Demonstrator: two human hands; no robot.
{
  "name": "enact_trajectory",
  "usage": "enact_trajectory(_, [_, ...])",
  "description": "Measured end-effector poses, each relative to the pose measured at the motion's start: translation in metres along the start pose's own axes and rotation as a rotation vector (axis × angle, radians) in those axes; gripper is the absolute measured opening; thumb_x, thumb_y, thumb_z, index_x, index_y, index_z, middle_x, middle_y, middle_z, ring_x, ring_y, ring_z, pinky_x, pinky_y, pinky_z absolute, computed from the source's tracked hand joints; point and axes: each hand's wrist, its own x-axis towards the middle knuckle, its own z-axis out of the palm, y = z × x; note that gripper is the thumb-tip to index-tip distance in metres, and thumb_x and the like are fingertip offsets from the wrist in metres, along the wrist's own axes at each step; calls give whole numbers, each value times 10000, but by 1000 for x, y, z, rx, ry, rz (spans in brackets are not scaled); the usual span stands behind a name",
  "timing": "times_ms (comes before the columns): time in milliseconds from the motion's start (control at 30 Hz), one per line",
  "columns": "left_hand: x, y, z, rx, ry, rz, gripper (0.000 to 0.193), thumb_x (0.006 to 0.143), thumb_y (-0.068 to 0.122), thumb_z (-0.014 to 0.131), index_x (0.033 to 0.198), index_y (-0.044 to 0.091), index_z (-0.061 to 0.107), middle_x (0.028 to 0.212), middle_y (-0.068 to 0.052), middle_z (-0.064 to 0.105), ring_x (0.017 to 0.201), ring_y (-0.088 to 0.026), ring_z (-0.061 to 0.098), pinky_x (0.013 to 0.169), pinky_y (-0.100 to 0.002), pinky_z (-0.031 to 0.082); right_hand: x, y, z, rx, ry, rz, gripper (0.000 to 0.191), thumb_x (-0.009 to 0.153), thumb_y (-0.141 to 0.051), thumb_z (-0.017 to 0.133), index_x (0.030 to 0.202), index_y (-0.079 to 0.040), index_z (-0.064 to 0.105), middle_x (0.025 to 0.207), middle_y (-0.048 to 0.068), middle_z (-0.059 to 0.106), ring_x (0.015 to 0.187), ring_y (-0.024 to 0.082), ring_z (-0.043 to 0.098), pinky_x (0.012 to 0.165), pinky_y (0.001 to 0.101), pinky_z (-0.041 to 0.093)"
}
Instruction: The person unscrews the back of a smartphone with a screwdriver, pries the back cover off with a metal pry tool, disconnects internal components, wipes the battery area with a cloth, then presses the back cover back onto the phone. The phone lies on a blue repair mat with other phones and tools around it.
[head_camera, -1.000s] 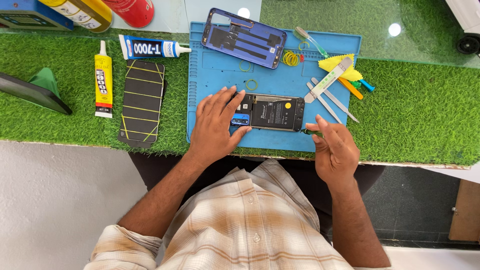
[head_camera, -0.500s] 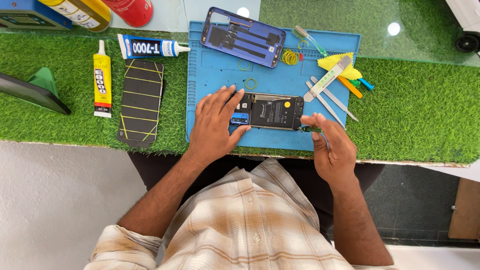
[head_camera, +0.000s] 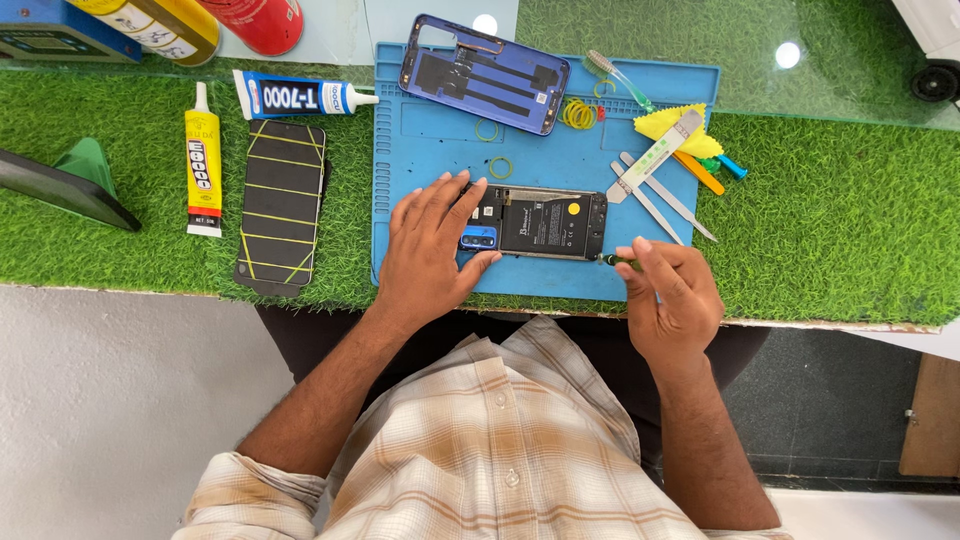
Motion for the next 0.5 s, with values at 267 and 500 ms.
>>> enact_trajectory(267, [-1, -1, 0, 6, -22, -5, 837, 868, 422, 817, 1546, 106, 441, 1586, -174, 427, 1485, -337, 395, 1221, -545, 259, -2, -2, 4, -155, 85, 0, 467, 960, 42, 802, 1370, -62, 603, 1086, 171, 686, 954, 236, 680, 843, 314, 559])
enact_trajectory(500, [-2, 0, 0, 2, -4, -8, 736, 878, 427, 809, 1492, 134, 528, 1613, -192, 390, 1504, -359, 344, 1212, -545, 261, -1, -6, 6, 73, 1, 51, 512, 982, 114, 668, 1445, -15, 492, 1192, 173, 704, 1102, 242, 705, 967, 339, 567])
